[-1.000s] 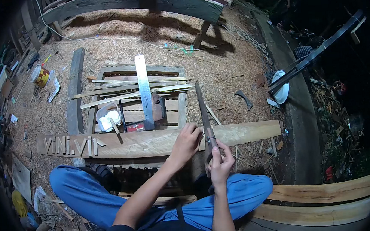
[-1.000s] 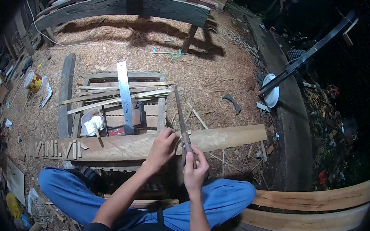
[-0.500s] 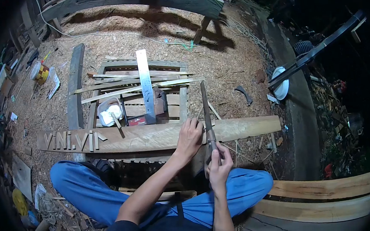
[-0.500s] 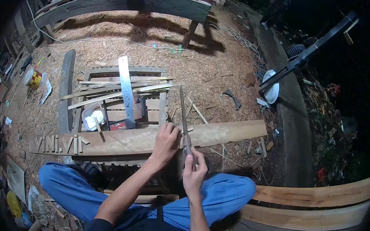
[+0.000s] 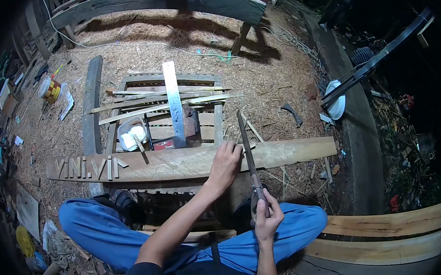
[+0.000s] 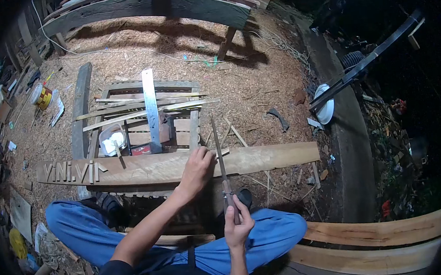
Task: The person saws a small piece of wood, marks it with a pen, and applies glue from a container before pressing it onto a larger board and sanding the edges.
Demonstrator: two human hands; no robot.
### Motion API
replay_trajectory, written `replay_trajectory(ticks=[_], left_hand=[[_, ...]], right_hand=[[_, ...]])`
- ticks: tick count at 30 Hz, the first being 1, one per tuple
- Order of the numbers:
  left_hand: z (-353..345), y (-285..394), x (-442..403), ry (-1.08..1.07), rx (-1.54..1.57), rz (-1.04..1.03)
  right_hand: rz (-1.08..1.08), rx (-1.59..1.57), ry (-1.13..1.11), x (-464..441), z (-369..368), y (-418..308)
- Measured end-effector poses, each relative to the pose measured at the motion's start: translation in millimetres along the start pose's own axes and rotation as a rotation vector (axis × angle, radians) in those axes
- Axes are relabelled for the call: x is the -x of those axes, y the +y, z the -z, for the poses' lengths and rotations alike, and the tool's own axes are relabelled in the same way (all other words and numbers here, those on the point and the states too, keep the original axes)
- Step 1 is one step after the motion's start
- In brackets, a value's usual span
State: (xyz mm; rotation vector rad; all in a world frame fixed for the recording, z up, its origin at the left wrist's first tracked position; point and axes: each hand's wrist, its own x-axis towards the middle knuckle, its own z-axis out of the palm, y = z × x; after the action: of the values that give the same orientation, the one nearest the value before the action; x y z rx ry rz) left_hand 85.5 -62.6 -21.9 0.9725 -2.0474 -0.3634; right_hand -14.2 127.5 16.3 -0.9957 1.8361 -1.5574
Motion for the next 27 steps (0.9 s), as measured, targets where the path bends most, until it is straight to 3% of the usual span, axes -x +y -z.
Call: replay_trajectory(ticks=[2,9,15,27], left_hand=[[5,1,-5,0.051,0.243,0.149],[47,-4,-6,0.114,0.266,0.287],[72,-17,-12,0.205,0.154,0.297],[33,-1,-6,0.014,0.011,0.195]], right_hand=[[0.031,0.015,-0.004,-2,3,5],[-0.031,-0.18,-0.125,-6,-14,-24],[0.059,-0.211,-0.111,-5,-33,-33],[0.007,-0.169,-0.007,-39,-39,-22]])
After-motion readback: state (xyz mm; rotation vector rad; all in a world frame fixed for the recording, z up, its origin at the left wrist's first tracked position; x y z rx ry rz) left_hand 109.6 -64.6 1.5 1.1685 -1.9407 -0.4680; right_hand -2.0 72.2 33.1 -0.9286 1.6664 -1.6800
